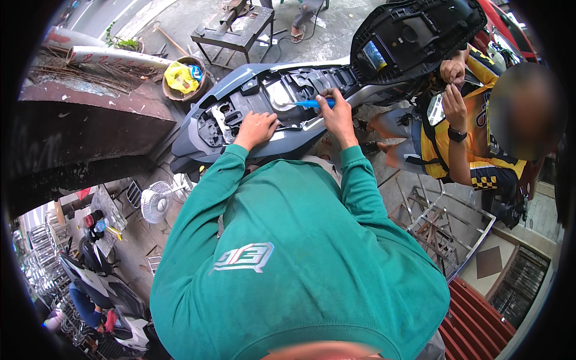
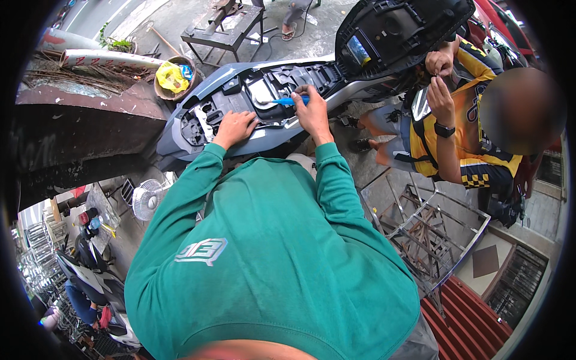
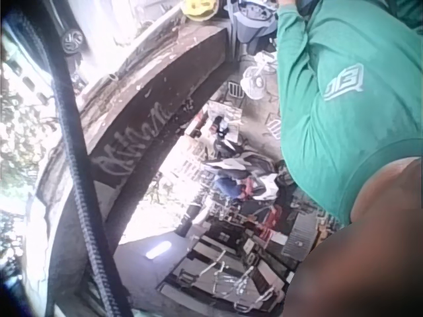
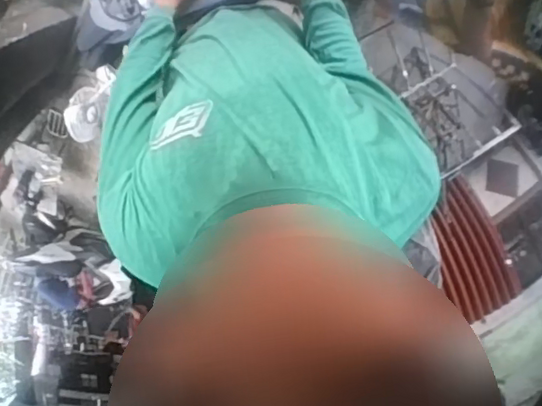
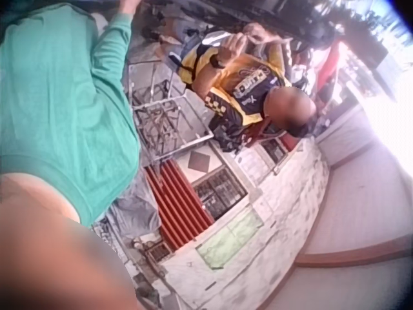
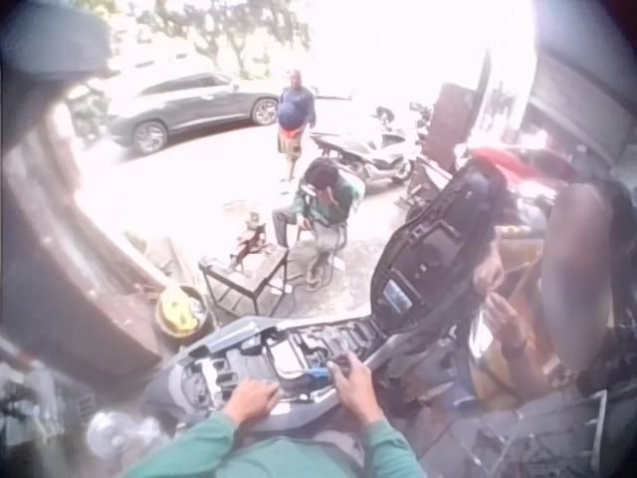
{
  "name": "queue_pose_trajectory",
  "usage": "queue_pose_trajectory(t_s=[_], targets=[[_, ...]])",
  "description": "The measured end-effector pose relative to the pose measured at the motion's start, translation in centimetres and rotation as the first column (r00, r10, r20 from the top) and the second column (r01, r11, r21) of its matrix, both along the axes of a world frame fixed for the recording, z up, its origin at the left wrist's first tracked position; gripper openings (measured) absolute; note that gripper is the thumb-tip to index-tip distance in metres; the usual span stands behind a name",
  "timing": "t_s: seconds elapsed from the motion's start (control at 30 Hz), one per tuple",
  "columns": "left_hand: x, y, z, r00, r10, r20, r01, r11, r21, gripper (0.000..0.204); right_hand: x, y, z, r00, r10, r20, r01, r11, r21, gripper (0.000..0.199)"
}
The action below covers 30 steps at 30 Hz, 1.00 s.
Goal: The person uses a blue screwdriver to remove screws from the seat area of a gray scooter, then lifts the seat cover to expose the battery and internal components. The person continues to unscrew fasteners and adjust parts within the exposed compartment.
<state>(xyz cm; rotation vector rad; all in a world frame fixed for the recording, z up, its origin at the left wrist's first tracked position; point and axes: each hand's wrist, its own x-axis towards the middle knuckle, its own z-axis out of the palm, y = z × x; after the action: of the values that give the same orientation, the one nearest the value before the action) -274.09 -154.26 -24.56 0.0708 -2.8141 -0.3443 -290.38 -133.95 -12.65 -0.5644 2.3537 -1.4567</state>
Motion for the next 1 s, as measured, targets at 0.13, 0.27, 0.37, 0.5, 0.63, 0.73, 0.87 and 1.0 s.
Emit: queue_pose_trajectory(t_s=[0.13,0.27,0.37,0.5,0.63,0.73,0.87,1.0], targets=[[-0.7,-0.1,-0.3,0.986,0.029,0.163,-0.023,0.999,-0.039,0.043,0.0,0.0,0.0,0.999,-0.008,0.048,0.008,1.0,-0.017,0.021],[-0.9,0.7,0.1,0.947,0.173,0.27,-0.155,0.984,-0.089,0.048,-0.1,0.1,0.1,1.0,-0.012,0.028,0.013,1.0,-0.005,0.019],[-0.4,1.3,0.1,0.98,0.186,0.074,-0.181,0.981,-0.074,0.045,-0.2,0.2,-0.3,1.0,-0.013,0.008,0.013,1.0,-0.003,0.02],[-0.1,0.7,-0.5,0.982,0.074,0.176,-0.071,0.997,-0.022,0.037,-0.4,0.4,-1.3,1.0,-0.004,-0.023,0.004,1.0,-0.01,0.022],[-0.7,0.4,-1.1,0.974,0.14,0.18,-0.148,0.988,0.031,0.053,-0.8,0.6,-2.4,0.989,0.006,-0.145,-0.015,0.998,-0.057,0.022],[-0.7,1.1,-0.9,0.936,0.275,0.218,-0.289,0.957,0.035,0.061,-0.8,0.8,-2.7,0.989,-0.024,-0.148,0.013,0.997,-0.075,0.02],[-0.2,1.3,-0.8,0.949,0.253,0.186,-0.229,0.963,-0.144,0.057,-0.5,0.9,-2.8,0.974,-0.033,-0.224,0.018,0.998,-0.066,0.02],[-0.2,0.5,-1.2,0.991,0.025,0.128,-0.01,0.992,-0.123,0.042,-0.5,1.1,-2.7,0.983,-0.05,-0.179,0.045,0.998,-0.033,0.022]])
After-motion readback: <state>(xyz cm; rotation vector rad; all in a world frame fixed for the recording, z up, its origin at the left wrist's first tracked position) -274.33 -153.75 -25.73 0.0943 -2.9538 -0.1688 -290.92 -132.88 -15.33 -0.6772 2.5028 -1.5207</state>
